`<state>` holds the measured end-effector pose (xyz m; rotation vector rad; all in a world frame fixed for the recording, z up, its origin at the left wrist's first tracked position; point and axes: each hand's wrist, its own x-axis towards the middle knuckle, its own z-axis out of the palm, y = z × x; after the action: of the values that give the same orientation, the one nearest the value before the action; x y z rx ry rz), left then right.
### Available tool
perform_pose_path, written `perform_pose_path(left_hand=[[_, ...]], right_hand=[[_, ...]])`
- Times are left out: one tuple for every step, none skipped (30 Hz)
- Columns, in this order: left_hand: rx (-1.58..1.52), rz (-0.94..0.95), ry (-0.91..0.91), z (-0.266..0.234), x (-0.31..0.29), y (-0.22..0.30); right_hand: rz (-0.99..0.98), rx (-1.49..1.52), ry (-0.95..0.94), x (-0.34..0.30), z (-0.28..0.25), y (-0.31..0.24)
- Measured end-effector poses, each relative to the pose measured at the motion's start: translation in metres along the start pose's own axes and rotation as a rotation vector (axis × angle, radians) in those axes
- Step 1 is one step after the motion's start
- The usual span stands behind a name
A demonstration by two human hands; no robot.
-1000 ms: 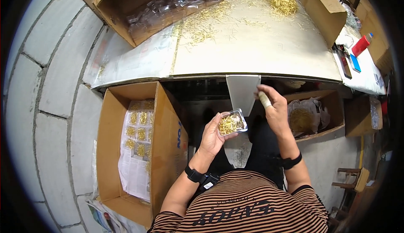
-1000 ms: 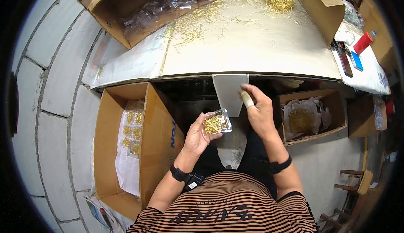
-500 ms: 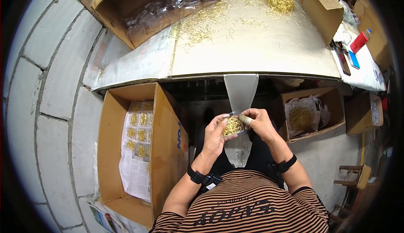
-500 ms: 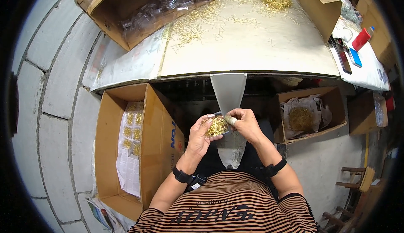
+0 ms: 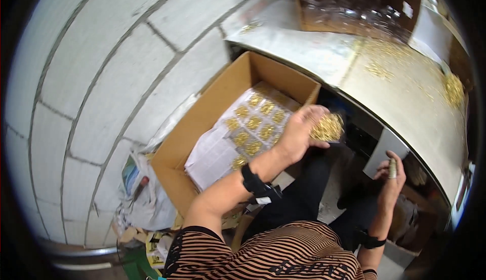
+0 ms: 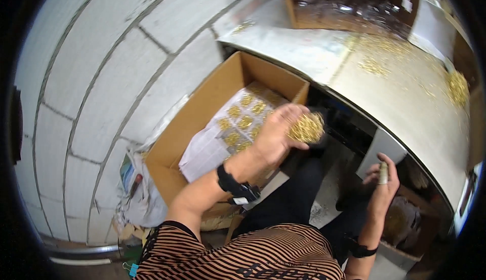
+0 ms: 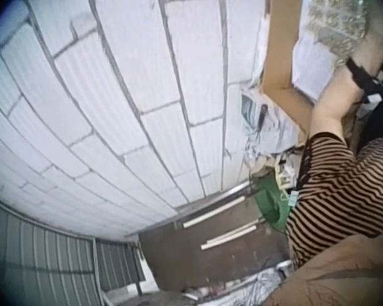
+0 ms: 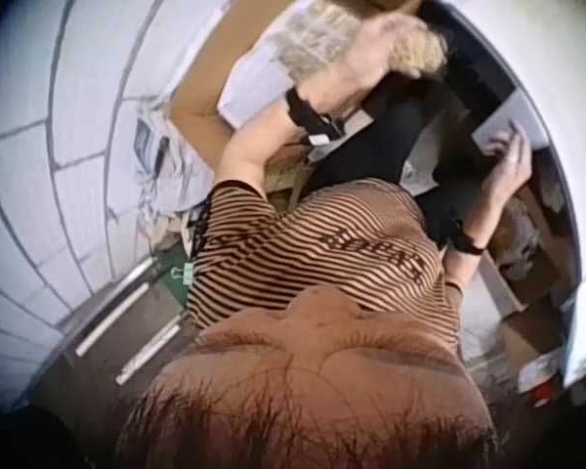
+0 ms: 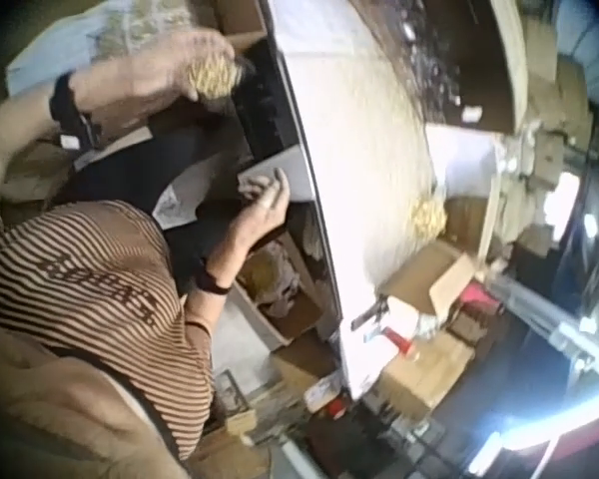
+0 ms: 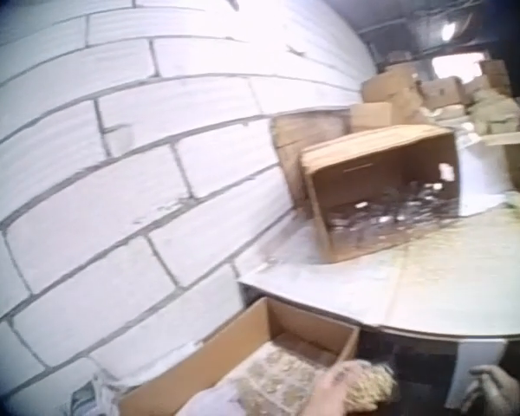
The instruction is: Packaging small metal curtain pins into plastic bags at a workbench.
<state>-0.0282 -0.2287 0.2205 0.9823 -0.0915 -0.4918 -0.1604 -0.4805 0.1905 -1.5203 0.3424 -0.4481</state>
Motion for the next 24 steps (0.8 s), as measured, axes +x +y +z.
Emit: perform_pose_path(left_hand=[[0.022, 0.094, -0.015, -0.025, -0.008, 0.023], [0.105, 0.086, 0.049, -0.046, -0.019, 0.052], [0.123, 0.116, 0.133, -0.07, -0.035, 0.072], [0.136, 0.141, 0.212, -0.098, -0.048, 0.083], [0.177, 0.126, 0.293, -0.121, -0.058, 0.09], [0.223, 0.109, 0.38, -0.146, -0.069, 0.094], [0.205, 0.079, 0.477, -0.179, -0.08, 0.089], [0.186, 0.049, 0.575, -0.211, -0.09, 0.081], [0.179, 0.047, 0.581, -0.234, -0.097, 0.073], [0.203, -0.05, 0.7, -0.253, -0.101, 0.063], [0.23, -0.148, 0.824, -0.271, -0.108, 0.054], [0.23, -0.148, 0.835, -0.292, -0.118, 0.044], [0.226, -0.23, 0.904, -0.314, -0.127, 0.032], [0.221, -0.312, 0.967, -0.328, -0.131, 0.021], [0.221, -0.313, 0.961, -0.333, -0.129, 0.009], [0.177, -0.298, 1.042, -0.332, -0.123, -0.004], [0.133, -0.282, 1.12, -0.331, -0.119, -0.015], [0.139, -0.29, 1.094, -0.329, -0.114, -0.022], [0.294, -0.288, 1.12, -0.326, -0.108, -0.028], [0.453, -0.278, 1.126, -0.322, -0.099, -0.034], [0.66, -0.268, 1.08, -0.318, -0.095, -0.04], [0.864, -0.24, 1.018, -0.321, -0.101, -0.045], [0.924, -0.255, 0.951, -0.352, -0.123, -0.051], [0.978, -0.203, 1.0, -0.389, -0.15, -0.066]], right_hand=[[0.018, -0.001, -0.018, 0.005, 0.001, 0.004], [0.047, -0.045, -0.059, 0.01, 0.002, 0.009], [0.072, -0.087, -0.101, 0.012, 0.004, 0.012], [0.098, -0.075, -0.127, 0.014, 0.006, 0.02], [0.094, -0.084, -0.136, 0.015, 0.003, 0.024], [0.146, -0.11, -0.174, 0.016, 0.002, 0.031], [0.2, -0.136, -0.21, 0.016, 0.002, 0.035], [0.227, -0.144, -0.232, 0.016, 0.007, 0.034], [0.23, -0.151, -0.238, 0.018, 0.01, 0.034], [0.239, -0.167, -0.26, 0.02, 0.012, 0.035], [0.25, -0.177, -0.286, 0.021, 0.015, 0.035], [0.255, -0.175, -0.296, 0.023, 0.021, 0.033], [0.25, -0.203, -0.317, 0.024, 0.029, 0.028], [0.243, -0.233, -0.332, 0.025, 0.036, 0.026], [0.241, -0.235, -0.326, 0.027, 0.038, 0.025], [0.216, -0.238, -0.351, 0.029, 0.037, 0.024], [0.188, -0.24, -0.371, 0.03, 0.036, 0.023], [0.199, -0.266, -0.355, 0.03, 0.032, 0.019], [0.194, -0.274, -0.322, 0.031, 0.028, 0.018], [0.205, -0.308, -0.346, 0.031, 0.024, 0.017], [0.217, -0.347, -0.351, 0.032, 0.02, 0.011], [0.254, -0.43, -0.388, 0.033, 0.023, -0.001], [0.218, -0.457, -0.429, 0.034, 0.026, 0.005], [0.175, -0.507, -0.514, 0.037, 0.033, 0.005]])
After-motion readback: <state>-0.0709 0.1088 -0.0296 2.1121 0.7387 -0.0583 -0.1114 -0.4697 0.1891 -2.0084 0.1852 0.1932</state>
